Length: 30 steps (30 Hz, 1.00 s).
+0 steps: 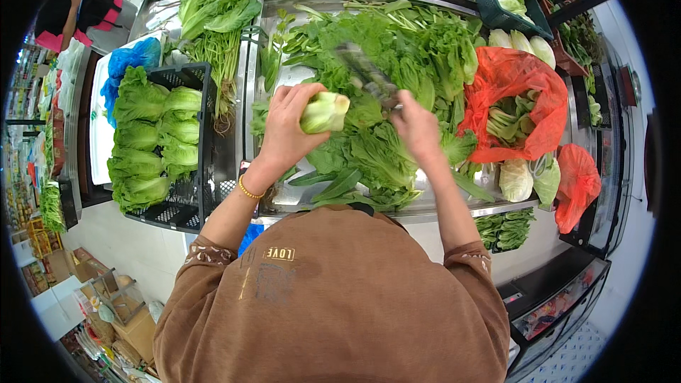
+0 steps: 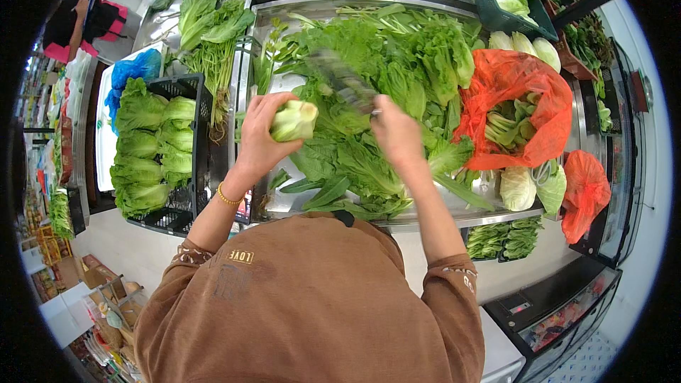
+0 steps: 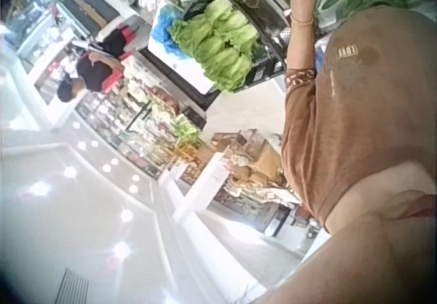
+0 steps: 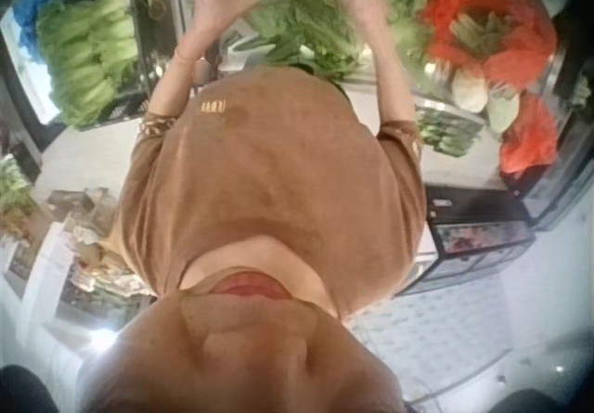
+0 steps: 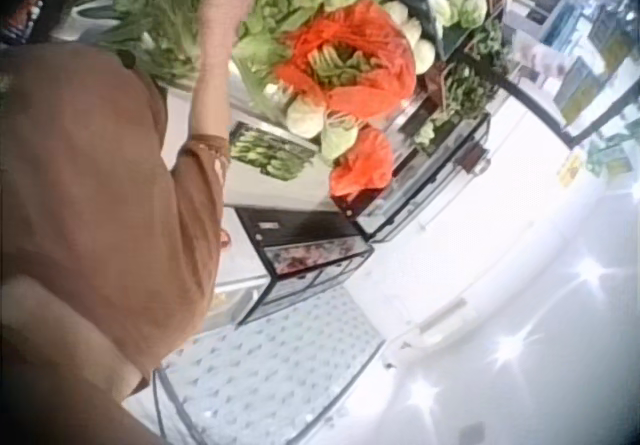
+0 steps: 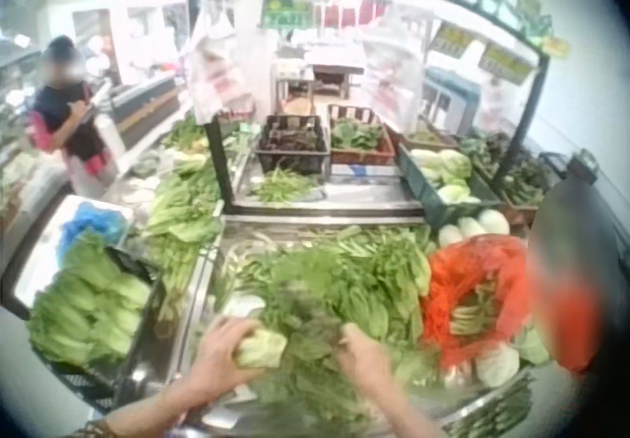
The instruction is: The person picks up lettuce from a pile, trims the stem end with a knife, peels away outer leaves, and places the trimmed lettuce into a black crate.
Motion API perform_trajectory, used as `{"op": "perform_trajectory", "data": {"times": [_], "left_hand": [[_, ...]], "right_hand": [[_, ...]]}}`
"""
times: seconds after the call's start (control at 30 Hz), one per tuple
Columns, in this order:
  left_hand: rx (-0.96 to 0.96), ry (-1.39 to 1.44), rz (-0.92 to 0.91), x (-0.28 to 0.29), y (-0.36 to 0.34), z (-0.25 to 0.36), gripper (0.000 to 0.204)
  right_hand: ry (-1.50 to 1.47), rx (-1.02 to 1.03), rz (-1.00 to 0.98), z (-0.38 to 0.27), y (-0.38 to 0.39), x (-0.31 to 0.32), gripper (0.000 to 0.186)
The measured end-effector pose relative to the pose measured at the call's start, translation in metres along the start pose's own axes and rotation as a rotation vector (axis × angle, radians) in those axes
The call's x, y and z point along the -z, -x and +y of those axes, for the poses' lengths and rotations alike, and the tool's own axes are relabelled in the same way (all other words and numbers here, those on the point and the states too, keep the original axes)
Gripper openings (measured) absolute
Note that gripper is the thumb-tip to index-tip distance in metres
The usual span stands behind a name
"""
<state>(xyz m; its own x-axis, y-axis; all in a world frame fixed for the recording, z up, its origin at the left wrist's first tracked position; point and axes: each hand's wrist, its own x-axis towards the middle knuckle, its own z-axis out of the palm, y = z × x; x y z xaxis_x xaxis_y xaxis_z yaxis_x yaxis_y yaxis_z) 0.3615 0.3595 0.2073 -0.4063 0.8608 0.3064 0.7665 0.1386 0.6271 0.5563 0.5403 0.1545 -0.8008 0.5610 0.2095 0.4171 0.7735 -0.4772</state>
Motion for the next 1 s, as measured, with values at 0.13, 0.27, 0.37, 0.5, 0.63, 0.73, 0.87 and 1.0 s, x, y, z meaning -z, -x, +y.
{"op": "perform_trajectory", "data": {"times": [0.13, 0.27, 0.37, 0.5, 0.63, 0.73, 0.87, 1.0], "left_hand": [[-0.310, -0.052, 0.144, -0.014, 0.011, 0.027, 0.053], [-0.705, -0.274, 0.252, -0.040, 0.017, 0.049, 0.044], [-0.666, -0.421, 0.000, -0.052, 0.033, 0.061, 0.065], [0.011, 0.463, 0.054, -0.044, 0.058, 0.077, 0.083], [0.560, 1.379, -0.057, -0.055, 0.070, 0.058, 0.081], [0.697, 1.711, -0.044, -0.069, 0.084, 0.044, 0.067], [0.795, 1.649, 0.225, -0.066, 0.101, 0.033, 0.053], [0.795, 1.515, 0.410, -0.069, 0.108, 0.034, 0.055]], "right_hand": [[-0.832, -0.576, -0.149, 0.028, 0.048, 0.016, 0.016], [-1.741, -0.643, -0.136, -0.029, 0.050, 0.032, 0.023], [-1.935, -0.612, -0.034, -0.001, 0.057, 0.001, 0.037], [-1.819, -0.581, -0.059, 0.006, 0.058, 0.005, 0.039], [-1.807, -0.546, -0.181, -0.002, 0.052, -0.004, 0.031], [-1.599, -0.452, -0.286, -0.027, 0.043, -0.013, 0.026], [-1.034, -0.253, -0.087, -0.049, 0.035, -0.013, 0.028], [-0.874, -0.082, -0.160, -0.071, 0.047, -0.025, 0.027]]}}
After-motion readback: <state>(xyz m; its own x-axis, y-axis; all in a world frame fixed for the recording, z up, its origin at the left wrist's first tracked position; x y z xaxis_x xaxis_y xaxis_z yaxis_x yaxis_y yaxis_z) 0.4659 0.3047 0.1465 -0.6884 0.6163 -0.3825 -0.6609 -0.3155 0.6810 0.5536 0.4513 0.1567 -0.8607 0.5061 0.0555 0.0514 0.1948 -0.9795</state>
